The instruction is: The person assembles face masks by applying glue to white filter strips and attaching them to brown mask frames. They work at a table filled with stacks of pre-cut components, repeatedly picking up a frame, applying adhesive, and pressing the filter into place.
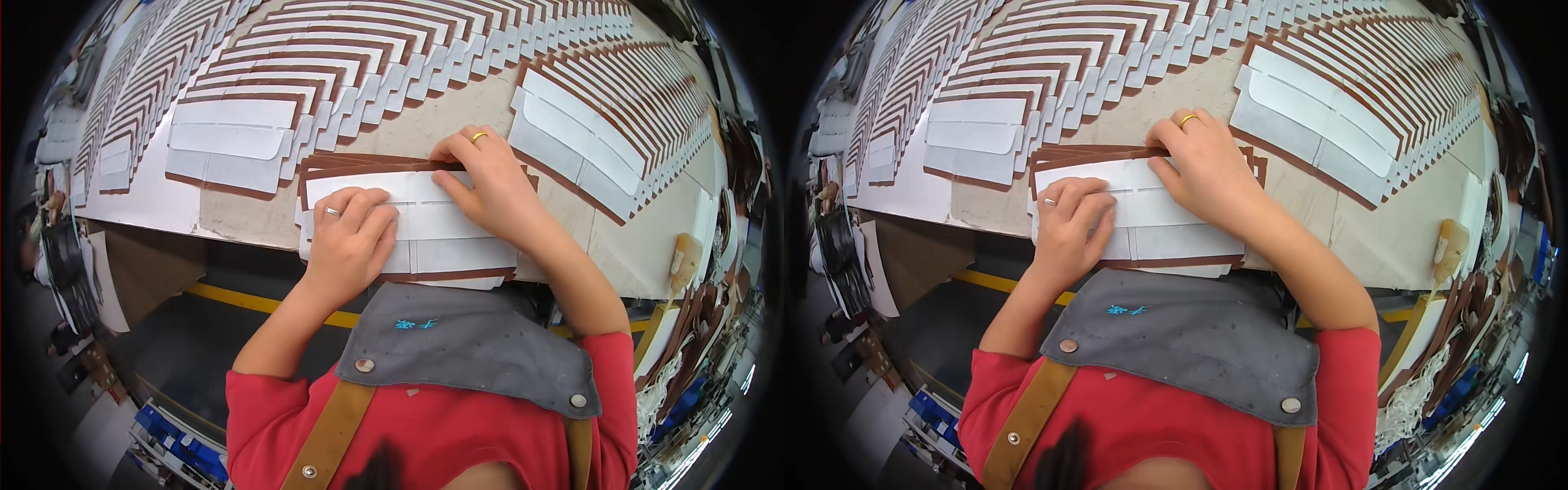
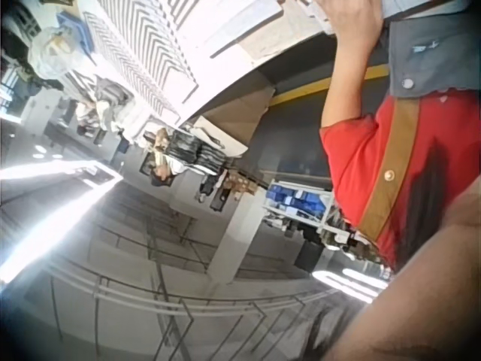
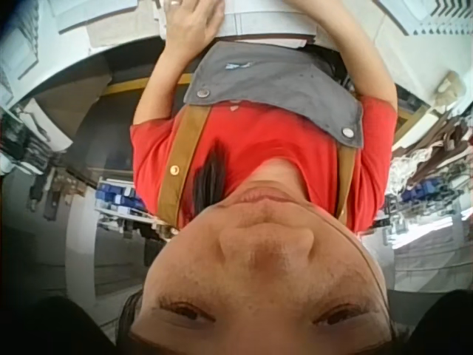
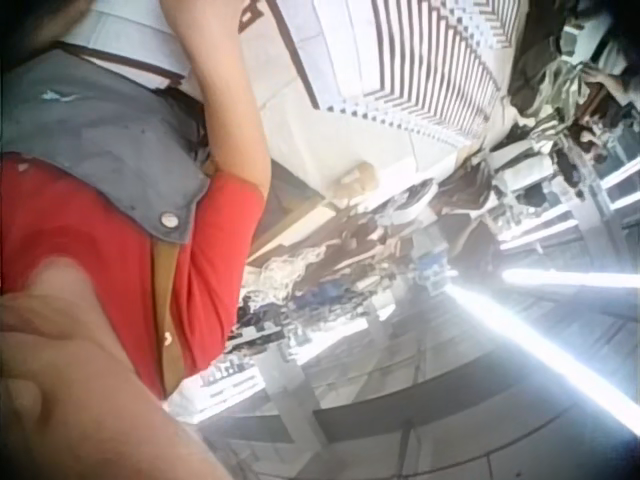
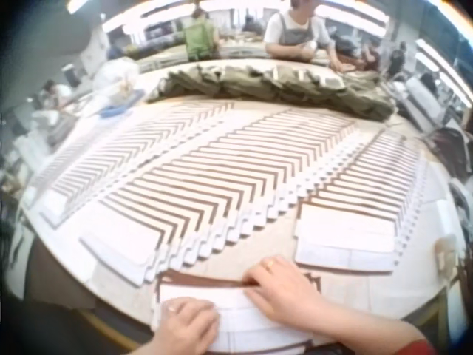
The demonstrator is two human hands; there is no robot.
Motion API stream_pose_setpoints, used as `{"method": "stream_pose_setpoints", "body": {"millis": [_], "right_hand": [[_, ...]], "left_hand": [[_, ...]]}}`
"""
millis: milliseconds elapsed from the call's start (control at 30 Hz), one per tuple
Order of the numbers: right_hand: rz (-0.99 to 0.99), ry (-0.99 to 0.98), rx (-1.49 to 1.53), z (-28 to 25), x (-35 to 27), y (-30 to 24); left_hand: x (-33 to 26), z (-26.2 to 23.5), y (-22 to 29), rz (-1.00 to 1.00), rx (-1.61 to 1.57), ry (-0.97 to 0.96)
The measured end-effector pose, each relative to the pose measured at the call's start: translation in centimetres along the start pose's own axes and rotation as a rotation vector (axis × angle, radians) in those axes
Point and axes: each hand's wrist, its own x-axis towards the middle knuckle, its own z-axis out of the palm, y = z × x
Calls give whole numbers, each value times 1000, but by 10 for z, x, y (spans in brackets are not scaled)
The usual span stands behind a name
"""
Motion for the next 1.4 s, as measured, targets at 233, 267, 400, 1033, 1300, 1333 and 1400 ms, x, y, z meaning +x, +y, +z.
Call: {"method": "stream_pose_setpoints", "body": {"millis": [233, 267, 400, 1033, 1300, 1333, 1400], "right_hand": [[71, -80, 59, 1, 2, 3], [71, -83, 55, 1, 3, 3], [50, -77, 45, 2, 5, 2], [-176, 2, 18, 8, 1, -5], [-369, 73, -98, 10, -7, 1], [-382, 82, -112, 10, -7, 1], [-374, 82, -99, 10, -7, 1]], "left_hand": [[-5, 8, -5, -3, 51, 14], [-5, 8, -5, -3, 59, 21], [-4, 7, -4, -1, 78, 8], [-6, 12, -7, 7, 90, 51], [-6, 9, -6, 3, 73, 43], [-6, 9, -6, 4, 73, 43], [-6, 9, -7, 7, 73, 42]]}}
